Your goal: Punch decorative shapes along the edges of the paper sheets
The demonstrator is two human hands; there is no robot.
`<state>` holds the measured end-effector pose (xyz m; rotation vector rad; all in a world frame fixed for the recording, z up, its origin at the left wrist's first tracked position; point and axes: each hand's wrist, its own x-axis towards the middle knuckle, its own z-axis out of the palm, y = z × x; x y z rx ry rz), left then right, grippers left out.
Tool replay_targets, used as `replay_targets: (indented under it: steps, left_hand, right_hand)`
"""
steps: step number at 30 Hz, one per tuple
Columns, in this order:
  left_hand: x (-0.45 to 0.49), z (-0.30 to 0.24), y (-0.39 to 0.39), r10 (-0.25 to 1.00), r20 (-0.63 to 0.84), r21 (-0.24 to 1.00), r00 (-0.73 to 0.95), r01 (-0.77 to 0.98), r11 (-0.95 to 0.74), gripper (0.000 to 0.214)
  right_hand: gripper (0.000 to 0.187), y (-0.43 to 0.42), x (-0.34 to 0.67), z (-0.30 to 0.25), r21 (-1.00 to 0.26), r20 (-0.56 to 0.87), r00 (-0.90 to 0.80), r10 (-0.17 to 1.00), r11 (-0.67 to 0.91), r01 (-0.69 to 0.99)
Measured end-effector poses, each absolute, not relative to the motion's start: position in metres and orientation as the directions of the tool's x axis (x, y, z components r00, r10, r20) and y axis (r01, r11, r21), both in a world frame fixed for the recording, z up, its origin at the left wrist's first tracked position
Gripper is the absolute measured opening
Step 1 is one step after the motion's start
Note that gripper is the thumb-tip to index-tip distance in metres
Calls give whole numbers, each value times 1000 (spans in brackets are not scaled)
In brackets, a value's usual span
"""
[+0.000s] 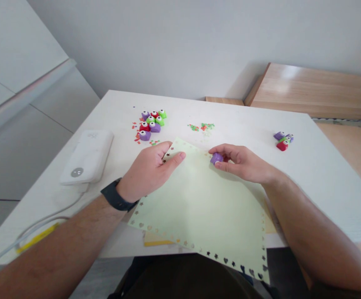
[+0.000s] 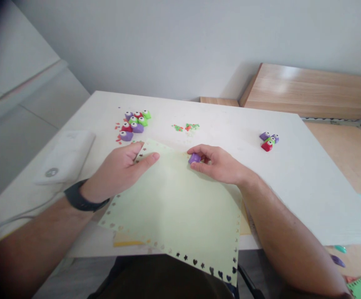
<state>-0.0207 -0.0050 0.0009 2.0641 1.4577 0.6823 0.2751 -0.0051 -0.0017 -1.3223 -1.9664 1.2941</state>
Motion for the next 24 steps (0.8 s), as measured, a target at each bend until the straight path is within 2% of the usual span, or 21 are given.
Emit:
replay_targets:
  steps: [13,24]
  left_hand:
    - [-21,-2,-5,950,106,663,295,691,-289,41]
    - [-19,2,-6,952,101,673,289,685,-279,38]
  right_hand:
    - [45,-4,276,-5,-857,-116,-428,896,127,499]
    - [40,-4,273,-7,-881,-109,-422,900,108,460]
